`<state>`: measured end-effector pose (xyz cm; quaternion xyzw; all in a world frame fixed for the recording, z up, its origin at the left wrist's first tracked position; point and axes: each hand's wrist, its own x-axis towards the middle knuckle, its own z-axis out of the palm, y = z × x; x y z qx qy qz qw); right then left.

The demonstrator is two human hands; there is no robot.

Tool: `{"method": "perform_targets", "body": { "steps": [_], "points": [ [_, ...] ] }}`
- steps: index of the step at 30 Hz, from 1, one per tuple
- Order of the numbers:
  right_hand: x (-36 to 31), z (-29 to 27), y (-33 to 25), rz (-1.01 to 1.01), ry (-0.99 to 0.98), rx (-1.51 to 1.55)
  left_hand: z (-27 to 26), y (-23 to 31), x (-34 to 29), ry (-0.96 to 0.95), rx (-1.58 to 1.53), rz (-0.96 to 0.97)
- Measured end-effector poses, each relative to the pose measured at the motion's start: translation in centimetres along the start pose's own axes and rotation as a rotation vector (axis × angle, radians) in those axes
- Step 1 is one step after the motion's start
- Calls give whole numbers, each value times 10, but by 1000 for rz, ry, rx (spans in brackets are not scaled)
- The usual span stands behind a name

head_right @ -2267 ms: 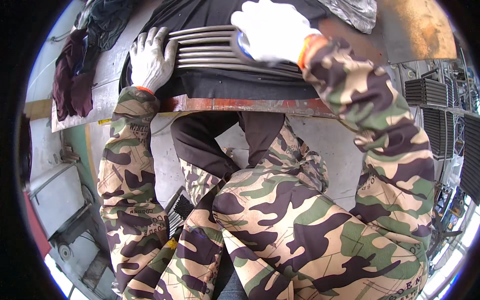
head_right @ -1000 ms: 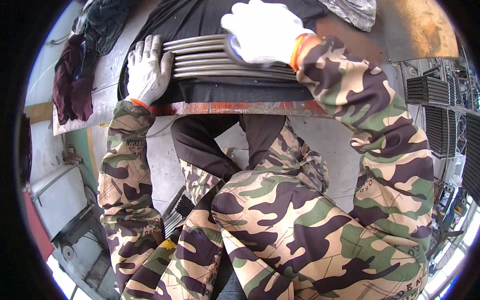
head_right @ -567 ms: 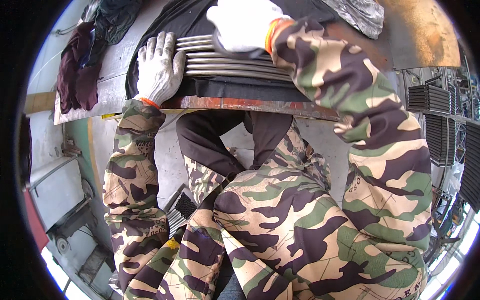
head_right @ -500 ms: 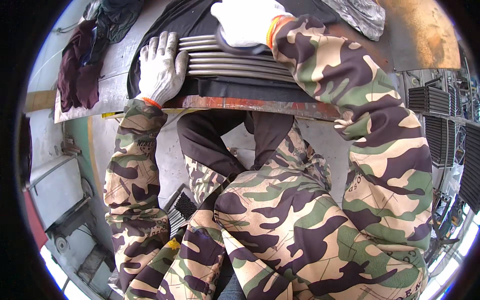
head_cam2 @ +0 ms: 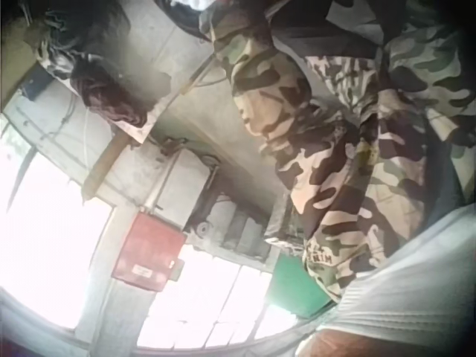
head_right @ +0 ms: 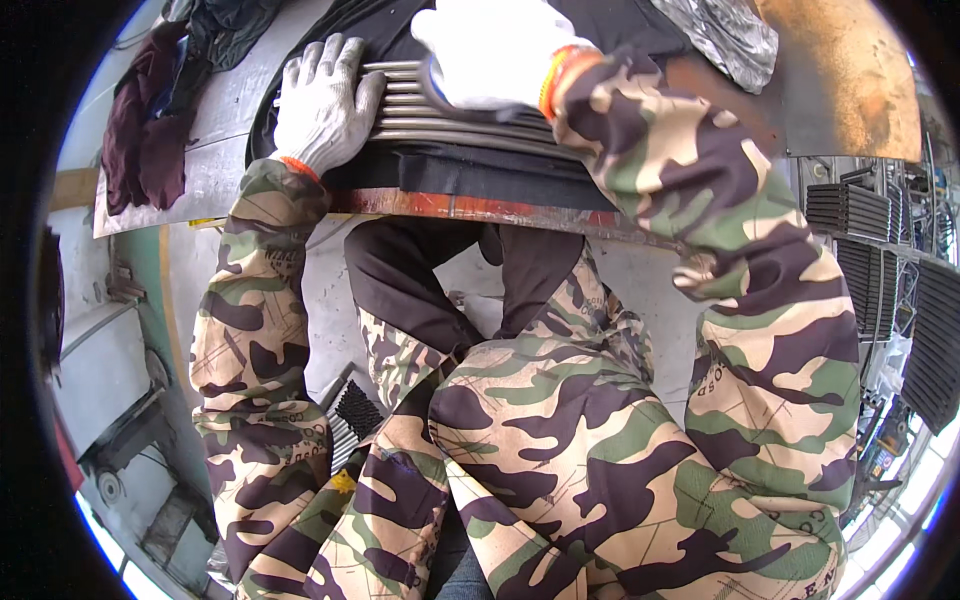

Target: Sand the surface of a bundle of metal tubes using a sanding block on a workbench.

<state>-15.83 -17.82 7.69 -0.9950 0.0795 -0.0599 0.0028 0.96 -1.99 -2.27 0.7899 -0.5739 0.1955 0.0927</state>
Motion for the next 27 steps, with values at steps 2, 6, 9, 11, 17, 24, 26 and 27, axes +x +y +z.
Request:
{"method": "perform_targets", "body": {
  "steps": [2,6,9,11,17,24,26,27],
  "points": [
    [16,6,7,-20,49,-41,3,1,2,-34,2,-4],
    [12,3,-5,9,3,10,8,0,1,-42,23,-10],
    [6,-4,-9,-37,19,25,6,4,3,-47,17,-4],
    [15,9,6,26,5,-51,3,6,0,-56,18,-7],
    [-21,6,40,79,52,-107,2,9,-11,5,-10,7],
    [-51,0,31,38,67,-122,2,1,-11,-52,32,-5],
    [-53,-2,32,29,83,-121,4,5,-1,-60,22,-10],
    [-47,4,37,36,101,-123,5,4,3,-68,27,-15]
  ]
}}
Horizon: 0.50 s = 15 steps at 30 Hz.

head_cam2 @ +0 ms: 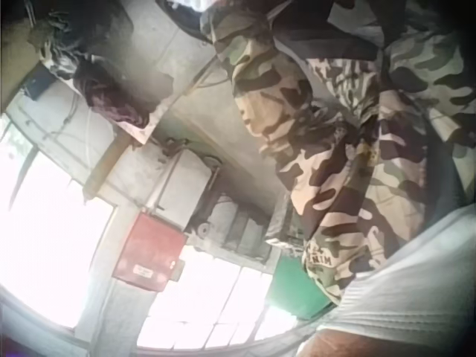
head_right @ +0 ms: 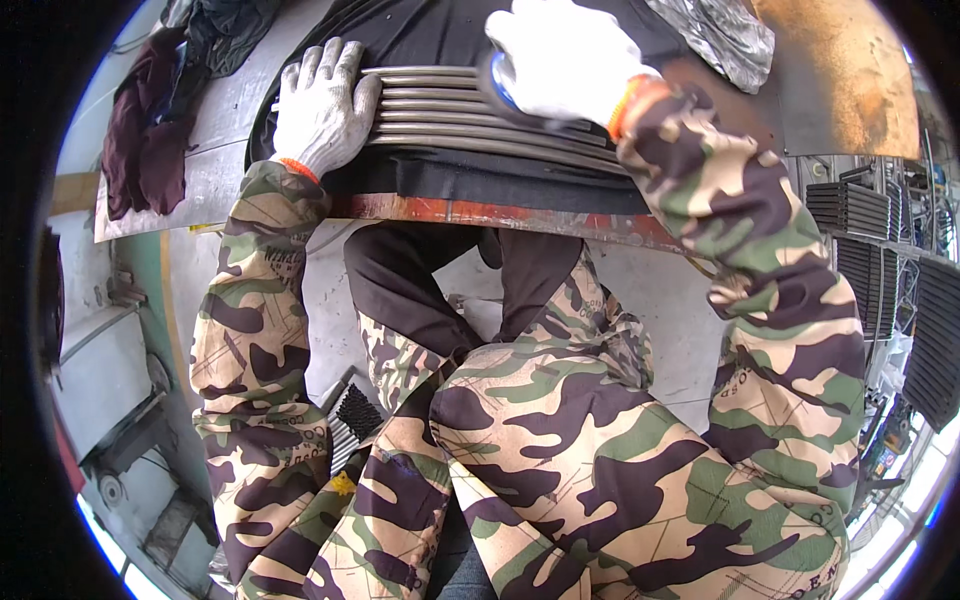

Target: Sand the surface of a bundle of metal tubes using a sanding block on a workbench.

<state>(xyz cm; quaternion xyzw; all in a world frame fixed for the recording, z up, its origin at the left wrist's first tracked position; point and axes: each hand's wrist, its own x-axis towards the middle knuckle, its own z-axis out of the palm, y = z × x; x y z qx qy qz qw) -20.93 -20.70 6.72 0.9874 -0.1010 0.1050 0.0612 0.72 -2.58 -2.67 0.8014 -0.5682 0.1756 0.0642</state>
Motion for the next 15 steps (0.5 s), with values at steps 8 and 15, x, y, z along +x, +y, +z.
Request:
{"method": "perform_targets", "body": {
  "steps": [8,15],
  "points": [
    [24,1,-25,-44,-11,129,6,-3,1,52,4,8],
    [44,6,-16,22,-82,98,-3,1,-8,0,0,-18]
  ]
}}
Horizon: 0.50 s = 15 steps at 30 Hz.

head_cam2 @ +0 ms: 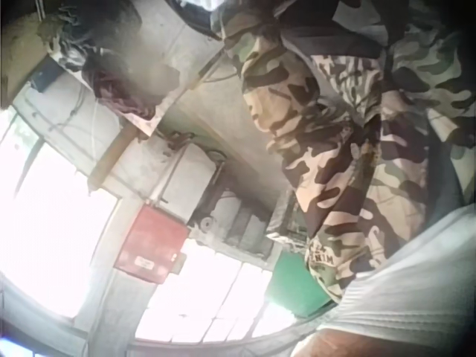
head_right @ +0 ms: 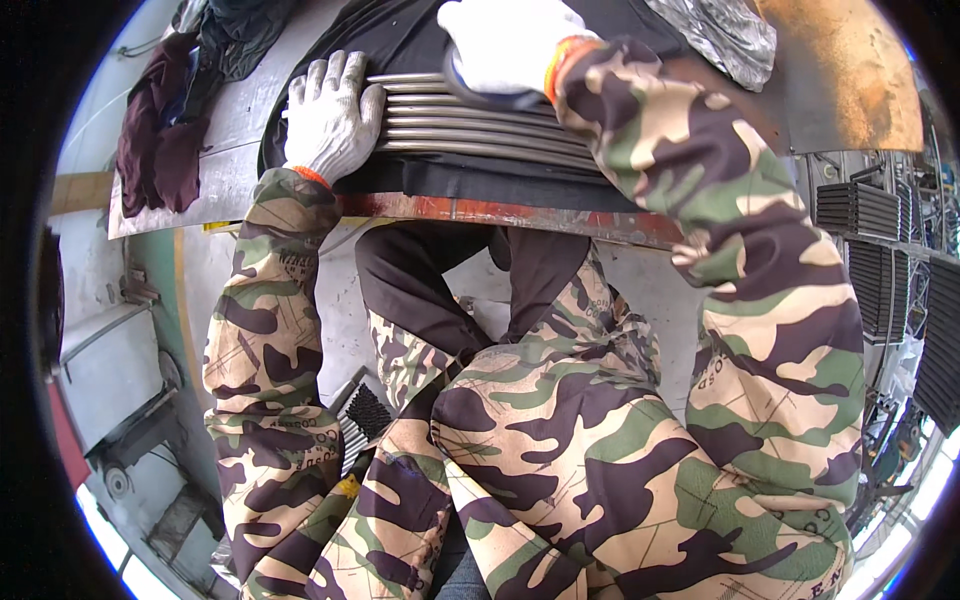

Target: Sand the surface of a bundle of metal tubes using a sanding block on a workbench.

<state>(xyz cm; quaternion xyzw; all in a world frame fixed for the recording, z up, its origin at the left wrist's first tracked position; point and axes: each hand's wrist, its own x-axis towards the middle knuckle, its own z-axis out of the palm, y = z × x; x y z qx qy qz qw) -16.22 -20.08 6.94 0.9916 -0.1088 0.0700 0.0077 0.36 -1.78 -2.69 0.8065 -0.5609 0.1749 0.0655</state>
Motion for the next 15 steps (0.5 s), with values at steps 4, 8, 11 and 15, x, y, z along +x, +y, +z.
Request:
{"method": "perform_targets", "body": {
  "steps": [4,8,11,15],
  "points": [
    [0,-8,-13,0,-43,3,-5,2,-1,18,0,9],
    [10,-2,-8,-8,-10,-2,-1,0,-3,7,4,-3],
    [-6,-8,-20,-86,42,53,2,0,-3,65,-11,3],
    [14,5,-17,-69,48,-11,0,0,2,45,-4,18]
  ]
}}
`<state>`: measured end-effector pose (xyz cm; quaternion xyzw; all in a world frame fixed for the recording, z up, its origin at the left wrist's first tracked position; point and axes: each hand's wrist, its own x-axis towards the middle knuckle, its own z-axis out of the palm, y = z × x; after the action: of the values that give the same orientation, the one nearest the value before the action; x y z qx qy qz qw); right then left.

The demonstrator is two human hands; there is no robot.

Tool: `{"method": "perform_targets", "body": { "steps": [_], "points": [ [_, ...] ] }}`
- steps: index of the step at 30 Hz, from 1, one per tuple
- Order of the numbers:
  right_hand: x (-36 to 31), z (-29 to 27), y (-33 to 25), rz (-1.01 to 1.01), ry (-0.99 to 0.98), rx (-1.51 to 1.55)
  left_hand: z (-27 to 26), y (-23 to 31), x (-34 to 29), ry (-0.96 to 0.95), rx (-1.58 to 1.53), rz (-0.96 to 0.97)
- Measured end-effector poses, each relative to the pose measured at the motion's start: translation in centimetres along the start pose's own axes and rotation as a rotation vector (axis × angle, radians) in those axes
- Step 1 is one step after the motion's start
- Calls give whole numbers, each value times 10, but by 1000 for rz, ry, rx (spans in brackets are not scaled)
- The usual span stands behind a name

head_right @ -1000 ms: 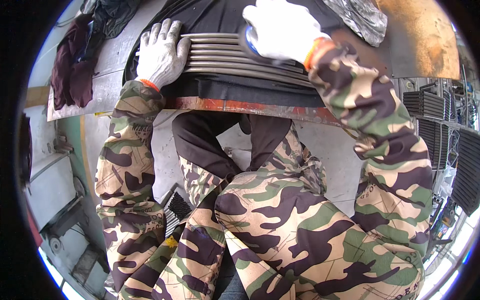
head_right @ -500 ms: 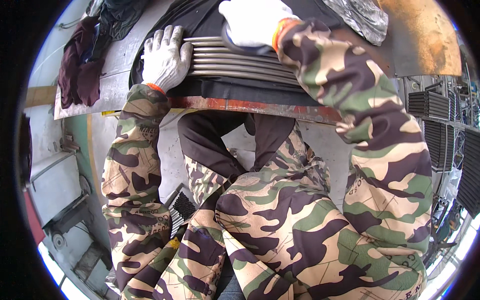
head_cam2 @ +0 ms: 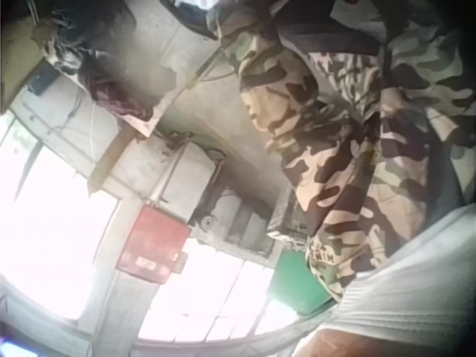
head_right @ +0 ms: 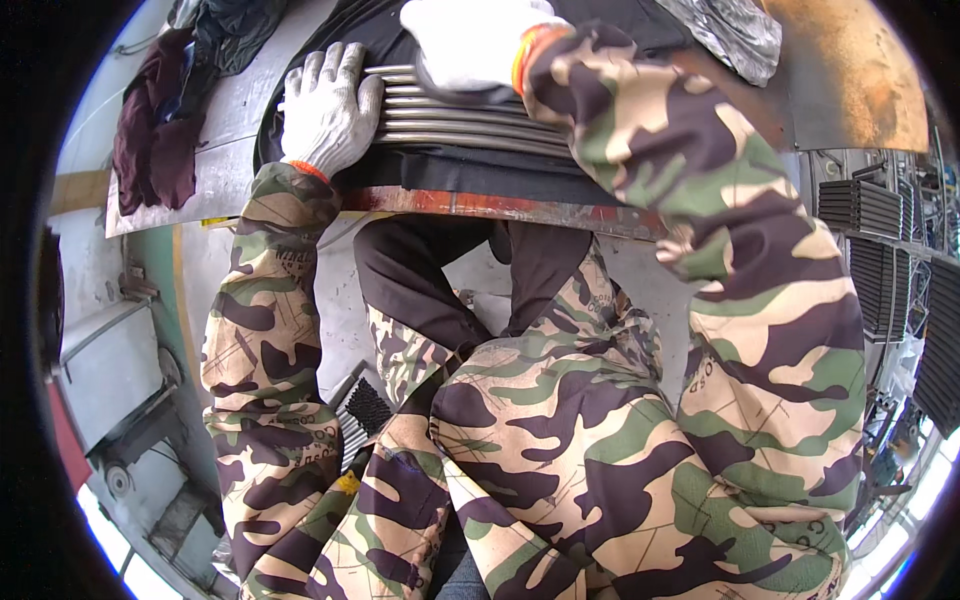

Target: Sand the surface of a bundle of metal tubes using a sanding block on a workbench.

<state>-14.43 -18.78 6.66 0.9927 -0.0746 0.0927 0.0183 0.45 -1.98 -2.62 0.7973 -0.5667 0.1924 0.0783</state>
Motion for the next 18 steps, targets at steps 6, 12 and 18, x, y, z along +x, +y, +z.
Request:
{"method": "perform_targets", "body": {
  "steps": [6,12,18],
  "points": [
    [-12,-11,-9,22,-81,25,3,2,-1,2,-2,-23],
    [4,1,2,5,-14,-20,7,-1,-1,5,12,-17],
    [-14,-12,-14,-28,-1,43,8,1,4,31,50,-17]
  ]
}}
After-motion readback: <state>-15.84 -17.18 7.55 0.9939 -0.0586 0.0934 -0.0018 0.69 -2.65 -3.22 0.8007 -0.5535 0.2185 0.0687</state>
